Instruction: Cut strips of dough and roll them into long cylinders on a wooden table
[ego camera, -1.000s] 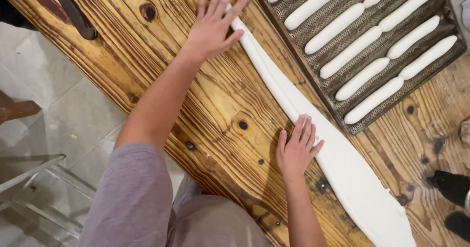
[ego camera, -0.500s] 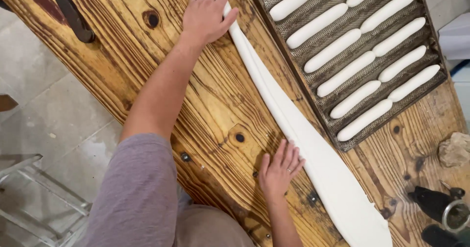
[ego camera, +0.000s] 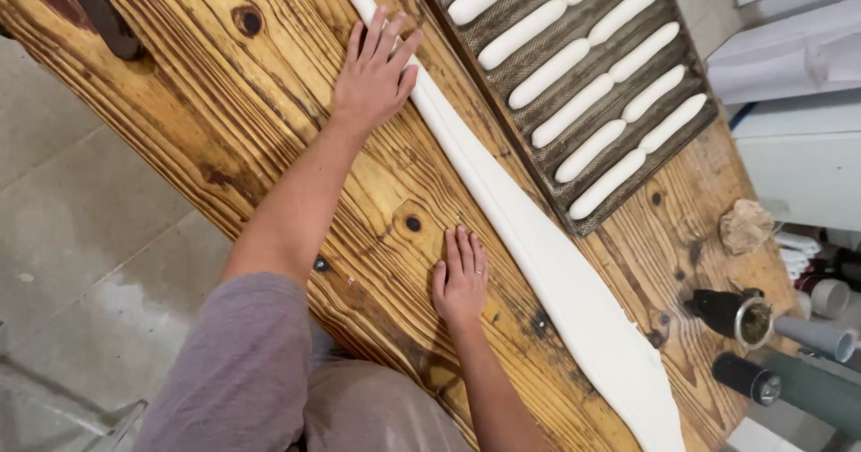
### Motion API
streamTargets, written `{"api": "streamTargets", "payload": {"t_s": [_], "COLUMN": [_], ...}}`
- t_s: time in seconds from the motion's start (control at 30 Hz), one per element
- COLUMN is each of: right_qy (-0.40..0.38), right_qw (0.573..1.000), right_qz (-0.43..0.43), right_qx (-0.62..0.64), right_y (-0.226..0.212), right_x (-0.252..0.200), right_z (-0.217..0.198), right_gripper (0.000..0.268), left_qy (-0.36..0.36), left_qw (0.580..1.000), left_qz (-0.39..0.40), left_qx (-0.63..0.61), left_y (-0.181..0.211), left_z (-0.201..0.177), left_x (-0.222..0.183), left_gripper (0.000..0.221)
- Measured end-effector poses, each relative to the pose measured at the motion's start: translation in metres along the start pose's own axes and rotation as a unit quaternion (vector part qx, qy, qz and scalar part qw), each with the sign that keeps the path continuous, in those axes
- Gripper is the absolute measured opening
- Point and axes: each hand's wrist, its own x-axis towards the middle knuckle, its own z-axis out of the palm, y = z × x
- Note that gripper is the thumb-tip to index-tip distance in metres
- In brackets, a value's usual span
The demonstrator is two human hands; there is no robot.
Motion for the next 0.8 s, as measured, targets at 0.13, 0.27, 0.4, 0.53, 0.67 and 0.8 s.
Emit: {"api": "streamTargets", "payload": {"t_s": [0.13, 0.27, 0.4, 0.53, 0.67, 0.8], "right_qy": [0.022, 0.043, 0.024, 0.029, 0.075, 0.04], "right_qw": [0.998, 0.997, 0.998, 0.998, 0.997, 0.985], "right_qz": [-0.011, -0.007, 0.015, 0.008, 0.015, 0.0], "right_qx": [0.052, 0.061, 0.062, 0.057, 0.019, 0.17], "right_y": [0.005, 0.004, 0.002, 0.002, 0.013, -0.057], "right_x": [0.001, -0.001, 0.003, -0.001, -0.008, 0.018], "right_z": [-0.003, 0.002, 0.003, 0.004, 0.026, 0.004], "right_gripper": [0.052, 0.051, 0.051, 0.052, 0.054, 0.038], "left_qy": [0.015, 0.035, -0.026, -0.046, 0.03, 0.168], "left_qw": [0.989, 0.911, 0.831, 0.841, 0.892, 0.903], "left_qz": [-0.144, -0.412, -0.551, -0.532, -0.452, -0.312], "left_qx": [-0.017, 0.013, 0.073, 0.083, 0.001, -0.242], "left_y": [-0.016, -0.077, -0.159, -0.198, -0.178, -0.06], "left_z": [-0.032, -0.101, -0.14, -0.126, -0.094, -0.1], "left_x": [-0.026, -0.061, -0.091, -0.117, -0.176, -0.237], "left_gripper": [0.055, 0.059, 0.068, 0.058, 0.054, 0.035]}}
